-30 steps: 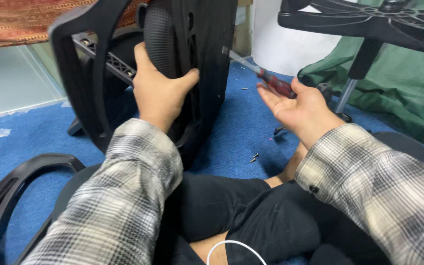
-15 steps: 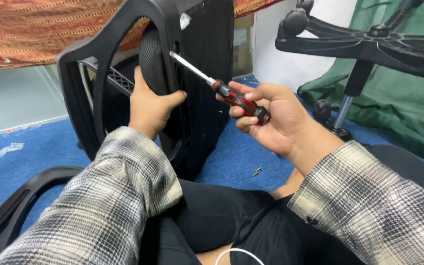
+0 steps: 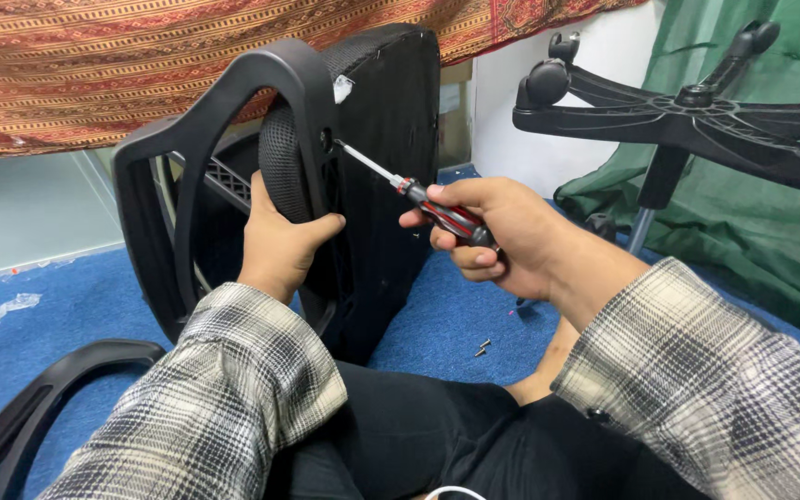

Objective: The person uses a screwdriver to remove screws from a chair armrest, detaching it from the chair seat. They then flip the seat and remove the armrest from the underside, leaving the seat and frame separated.

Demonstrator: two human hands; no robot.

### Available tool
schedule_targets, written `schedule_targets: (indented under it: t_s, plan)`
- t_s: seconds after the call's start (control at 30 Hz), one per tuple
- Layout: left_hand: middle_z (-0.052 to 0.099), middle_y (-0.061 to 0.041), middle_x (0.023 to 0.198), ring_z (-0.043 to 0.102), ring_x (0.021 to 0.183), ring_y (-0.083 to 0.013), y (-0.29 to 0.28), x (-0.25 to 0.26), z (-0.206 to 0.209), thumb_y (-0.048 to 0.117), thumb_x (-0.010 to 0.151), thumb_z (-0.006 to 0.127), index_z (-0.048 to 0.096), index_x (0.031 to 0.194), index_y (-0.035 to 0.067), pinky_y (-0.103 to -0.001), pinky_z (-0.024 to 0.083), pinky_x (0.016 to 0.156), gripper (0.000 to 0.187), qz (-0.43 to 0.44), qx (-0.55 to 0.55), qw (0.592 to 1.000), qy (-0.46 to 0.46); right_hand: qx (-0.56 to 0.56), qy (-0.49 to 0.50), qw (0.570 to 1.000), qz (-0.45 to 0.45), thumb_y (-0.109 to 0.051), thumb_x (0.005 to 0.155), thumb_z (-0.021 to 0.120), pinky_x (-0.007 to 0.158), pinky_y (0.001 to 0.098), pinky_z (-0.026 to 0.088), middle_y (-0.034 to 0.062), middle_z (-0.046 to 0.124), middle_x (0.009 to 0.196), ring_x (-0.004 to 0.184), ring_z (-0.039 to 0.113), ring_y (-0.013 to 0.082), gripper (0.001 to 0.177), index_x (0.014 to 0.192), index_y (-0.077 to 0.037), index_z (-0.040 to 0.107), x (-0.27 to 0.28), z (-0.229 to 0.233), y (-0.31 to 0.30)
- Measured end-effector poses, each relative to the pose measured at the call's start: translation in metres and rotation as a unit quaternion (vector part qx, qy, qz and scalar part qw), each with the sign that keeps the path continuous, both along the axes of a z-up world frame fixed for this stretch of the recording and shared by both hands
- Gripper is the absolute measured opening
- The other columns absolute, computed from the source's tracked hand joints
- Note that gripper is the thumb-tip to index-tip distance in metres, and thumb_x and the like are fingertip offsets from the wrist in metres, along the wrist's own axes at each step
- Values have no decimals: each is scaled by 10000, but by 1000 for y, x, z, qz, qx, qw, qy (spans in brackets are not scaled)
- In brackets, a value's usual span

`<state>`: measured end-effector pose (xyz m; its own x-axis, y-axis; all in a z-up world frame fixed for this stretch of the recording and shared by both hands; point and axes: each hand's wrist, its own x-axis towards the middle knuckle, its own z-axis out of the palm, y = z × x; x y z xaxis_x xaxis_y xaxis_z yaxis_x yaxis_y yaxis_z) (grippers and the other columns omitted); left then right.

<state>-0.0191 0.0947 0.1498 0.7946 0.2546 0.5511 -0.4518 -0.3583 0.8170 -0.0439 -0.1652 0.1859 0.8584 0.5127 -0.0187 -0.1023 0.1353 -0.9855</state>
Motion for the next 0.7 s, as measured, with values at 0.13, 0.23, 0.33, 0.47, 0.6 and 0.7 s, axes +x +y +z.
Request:
schedule_targets:
  t_s: [0.13, 0.23, 0.33, 0.47, 0.6, 0.7]
  plan:
    - [699, -117, 1198, 701, 1086, -232, 0, -7, -2, 107, 644, 834, 432, 1419, 92, -342, 566, 945, 873, -25, -20, 999, -24, 37, 30, 997, 57, -317, 1033, 461, 301, 190, 270, 2, 552, 616, 331, 372, 32, 434, 1156, 67, 620, 1, 3, 0]
    - [691, -114, 1201, 705, 1087, -232, -3, -6, 1, 90, 649, 818, 438, 1414, 89, -348, 583, 940, 854, -40, -31, 999, -7, 71, 60, 993, 75, -316, 1041, 452, 290, 168, 275, -14, 544, 608, 328, 371, 8, 432, 1164, 66, 610, 6, 4, -4]
    - [683, -108, 1197, 703, 1085, -235, -1, -7, 1, 71, 651, 813, 424, 1413, 83, -354, 588, 938, 856, -38, -34, 999, -2, 133, 116, 972, 156, -325, 1066, 455, 311, 172, 302, -34, 525, 600, 346, 391, 8, 430, 1178, 66, 594, 11, 5, -8]
    - [678, -110, 1182, 700, 1081, -238, -3, -5, 0, 46, 650, 801, 437, 1391, 65, -354, 587, 939, 826, -63, -45, 997, -17, 146, 139, 964, 175, -327, 1071, 455, 314, 165, 301, -34, 523, 604, 347, 393, 6, 412, 1180, 48, 587, 16, 5, -14]
    - [681, -115, 1181, 698, 1083, -240, -3, -5, -1, 42, 658, 809, 453, 1374, 52, -353, 583, 948, 799, -69, -43, 996, -28, 159, 162, 956, 185, -330, 1070, 450, 316, 172, 302, -39, 515, 596, 347, 393, 10, 410, 1180, 42, 583, 15, 1, -12]
    - [683, -103, 1177, 698, 1080, -230, -3, -4, -1, 46, 659, 811, 447, 1379, 68, -347, 579, 947, 807, -62, -40, 997, -23, 176, 174, 950, 189, -334, 1077, 445, 319, 171, 297, -40, 508, 588, 353, 393, 9, 417, 1187, 45, 579, 14, -2, -12]
